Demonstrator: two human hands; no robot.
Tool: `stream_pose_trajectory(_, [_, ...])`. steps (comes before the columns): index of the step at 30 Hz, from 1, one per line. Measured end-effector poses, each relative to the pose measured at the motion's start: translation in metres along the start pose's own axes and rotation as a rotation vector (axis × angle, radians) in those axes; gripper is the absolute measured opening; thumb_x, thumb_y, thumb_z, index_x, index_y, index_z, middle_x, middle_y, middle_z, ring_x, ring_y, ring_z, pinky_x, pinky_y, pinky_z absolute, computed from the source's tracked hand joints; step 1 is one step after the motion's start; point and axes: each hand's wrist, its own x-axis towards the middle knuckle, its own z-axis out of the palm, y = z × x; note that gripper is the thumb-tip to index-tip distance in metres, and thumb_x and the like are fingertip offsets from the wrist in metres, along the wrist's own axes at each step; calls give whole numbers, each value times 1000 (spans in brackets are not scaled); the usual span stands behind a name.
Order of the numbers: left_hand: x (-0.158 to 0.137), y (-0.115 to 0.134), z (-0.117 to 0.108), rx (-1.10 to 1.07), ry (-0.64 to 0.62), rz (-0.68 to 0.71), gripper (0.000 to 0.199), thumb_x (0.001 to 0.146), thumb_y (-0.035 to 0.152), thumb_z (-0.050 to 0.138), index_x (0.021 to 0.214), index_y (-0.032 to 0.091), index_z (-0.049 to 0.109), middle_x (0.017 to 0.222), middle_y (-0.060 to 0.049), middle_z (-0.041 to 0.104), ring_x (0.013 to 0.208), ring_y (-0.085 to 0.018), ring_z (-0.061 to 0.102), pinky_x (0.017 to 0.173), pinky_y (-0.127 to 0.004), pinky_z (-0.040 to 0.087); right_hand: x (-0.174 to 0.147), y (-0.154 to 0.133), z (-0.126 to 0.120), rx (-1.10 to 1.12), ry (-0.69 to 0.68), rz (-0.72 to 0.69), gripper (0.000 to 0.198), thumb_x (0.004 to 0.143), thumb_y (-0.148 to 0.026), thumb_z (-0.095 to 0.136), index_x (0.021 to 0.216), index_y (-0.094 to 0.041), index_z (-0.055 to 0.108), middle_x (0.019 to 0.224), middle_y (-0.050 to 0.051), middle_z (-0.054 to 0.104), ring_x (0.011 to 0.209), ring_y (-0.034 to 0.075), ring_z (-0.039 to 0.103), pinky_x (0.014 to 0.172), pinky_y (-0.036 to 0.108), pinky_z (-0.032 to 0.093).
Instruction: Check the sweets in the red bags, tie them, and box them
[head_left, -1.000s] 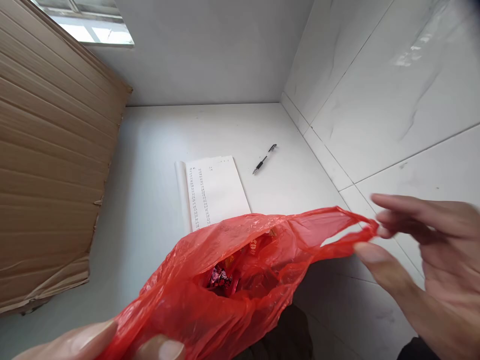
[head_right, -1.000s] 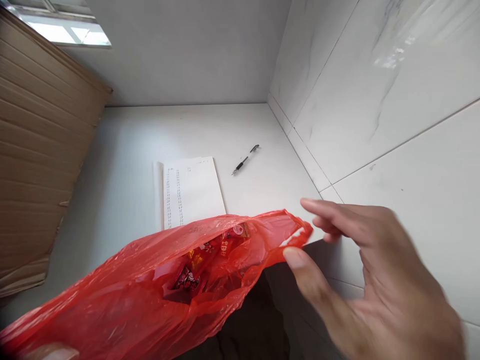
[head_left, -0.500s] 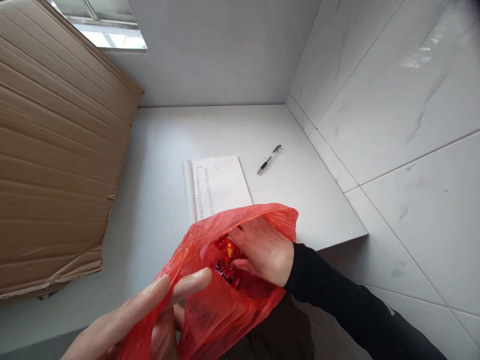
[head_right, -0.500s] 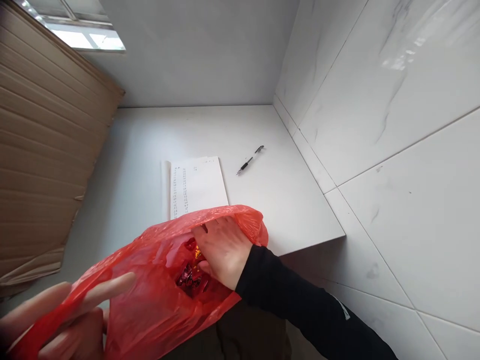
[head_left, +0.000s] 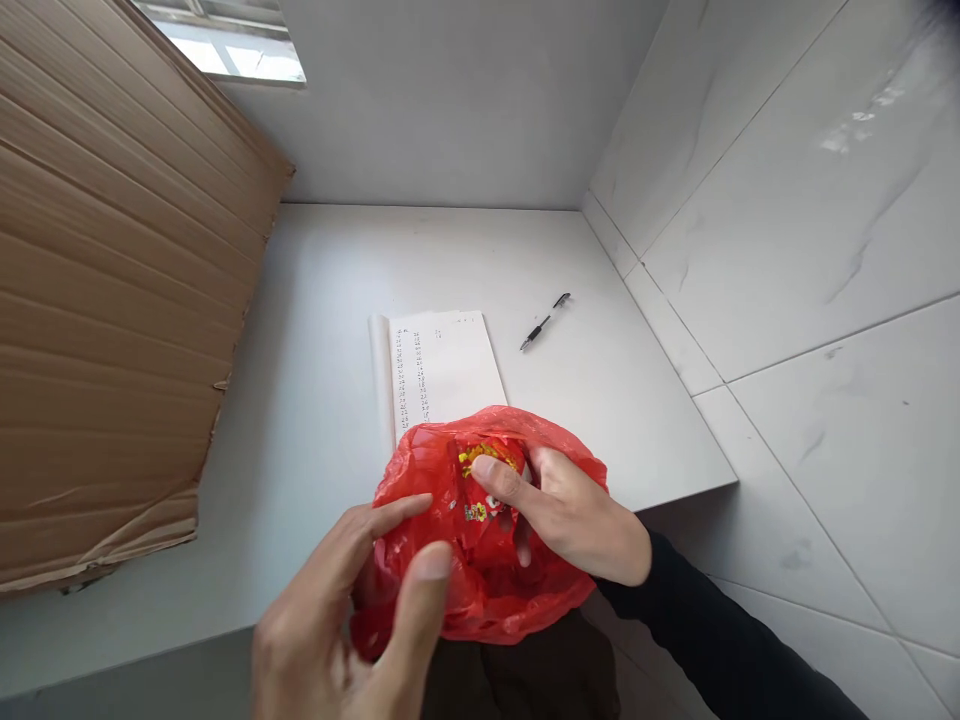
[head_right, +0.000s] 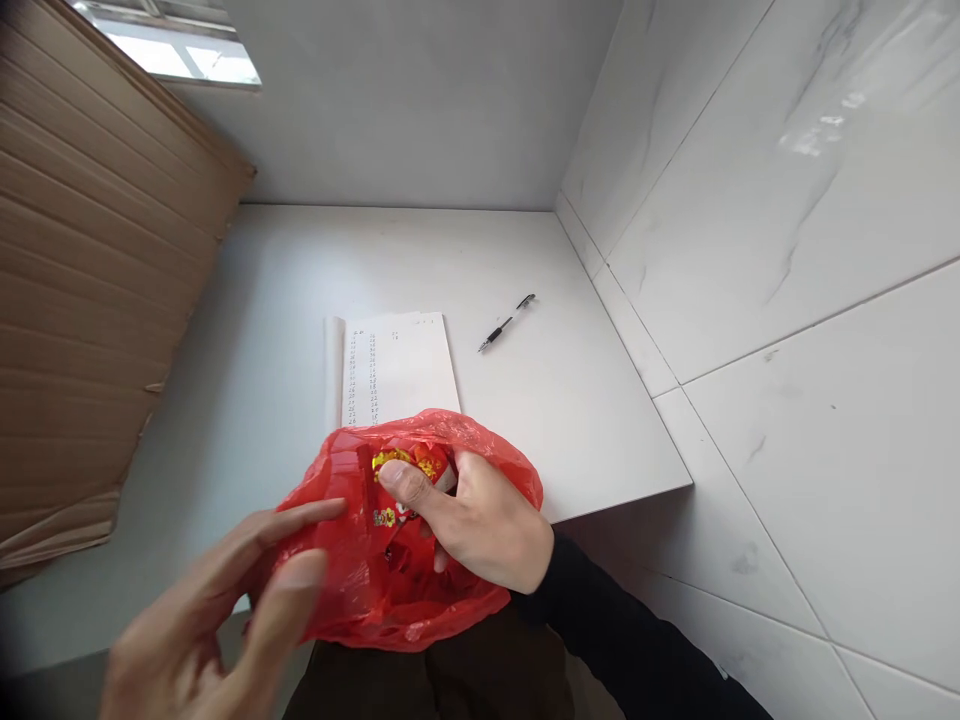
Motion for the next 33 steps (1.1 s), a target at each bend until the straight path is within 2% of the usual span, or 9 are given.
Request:
stream_pose_trajectory(2, [3, 2, 6, 13, -114, -5, 25, 83, 50, 68, 96, 28, 69, 83, 1, 69, 66, -17, 61, 59, -26, 52, -2, 2, 4, 131, -1, 58, 38, 93, -59, 58, 90, -22, 50, 69, -4, 59, 44, 11, 56, 43, 24, 43])
stream_pose_trajectory(5, [6, -1, 12, -161, -249, -77, 17, 88, 44, 64, 90, 27, 64, 78, 3, 66, 65, -15, 60, 56, -22, 50, -5, 1, 10, 332, -23, 62, 37, 94, -57, 59, 102, -23, 46, 83, -2, 62, 61, 13, 63, 48, 25, 54])
stream_pose_trajectory(8, [9, -5, 12, -311, -239, -126, 17, 90, 43, 64, 93, 26, 64, 82, 2, 66, 66, -14, 60, 55, -20, 51, -9, -2, 12, 432, -54, 70, 34, 96, -50, 61, 110, -22, 47, 95, 1, 63, 84, 16, 65, 64, 29, 60])
stream_pose_trajectory(11, [12, -6, 9, -410, -211, -154, 19, 91, 43, 63, 98, 26, 63, 85, 2, 67, 70, -14, 63, 60, -19, 54, -14, -3, 12, 430, -89, 103, 33, 97, -44, 61, 117, -22, 48, 96, 1, 64, 86, 15, 64, 76, 31, 59])
stream_pose_trajectory(14, [14, -5, 8, -475, -227, -174, 19, 93, 45, 60, 99, 27, 62, 83, 3, 66, 71, -14, 63, 62, -20, 54, -17, 0, 11, 402, -111, 76, 31, 97, -43, 62, 116, -21, 51, 97, 1, 65, 86, 15, 63, 76, 30, 56])
stream_pose_trajectory(19, [13, -2, 8, -465, -236, -170, 19, 95, 45, 58, 100, 27, 61, 82, 4, 65, 69, -13, 61, 63, -20, 51, -19, 4, 13, 372, -94, -16, 23, 97, -40, 63, 109, -21, 59, 93, 0, 65, 83, 13, 60, 84, 30, 53])
stream_pose_trajectory(24, [10, -2, 6, -467, -234, -157, 16, 96, 43, 57, 102, 29, 61, 82, 5, 64, 68, -11, 60, 61, -18, 50, -19, 6, 13, 355, -78, -46, 24, 94, -39, 67, 108, -22, 59, 104, 4, 67, 96, 19, 62, 91, 38, 52])
stream_pose_trajectory(30, [11, -1, 4, -485, -247, -175, 18, 94, 45, 58, 101, 29, 61, 81, 4, 63, 68, -12, 61, 59, -19, 51, -18, 11, 12, 341, -66, -57, 24, 93, -39, 70, 105, -22, 59, 105, 4, 68, 98, 20, 63, 91, 39, 52])
stream_pose_trajectory(33, [14, 1, 4, -458, -247, -167, 17, 93, 46, 59, 93, 29, 61, 80, 5, 62, 68, -12, 59, 59, -18, 50, -19, 13, 13, 312, -59, -52, 28, 91, -39, 72, 107, -21, 58, 97, 2, 67, 90, 17, 63, 85, 34, 52])
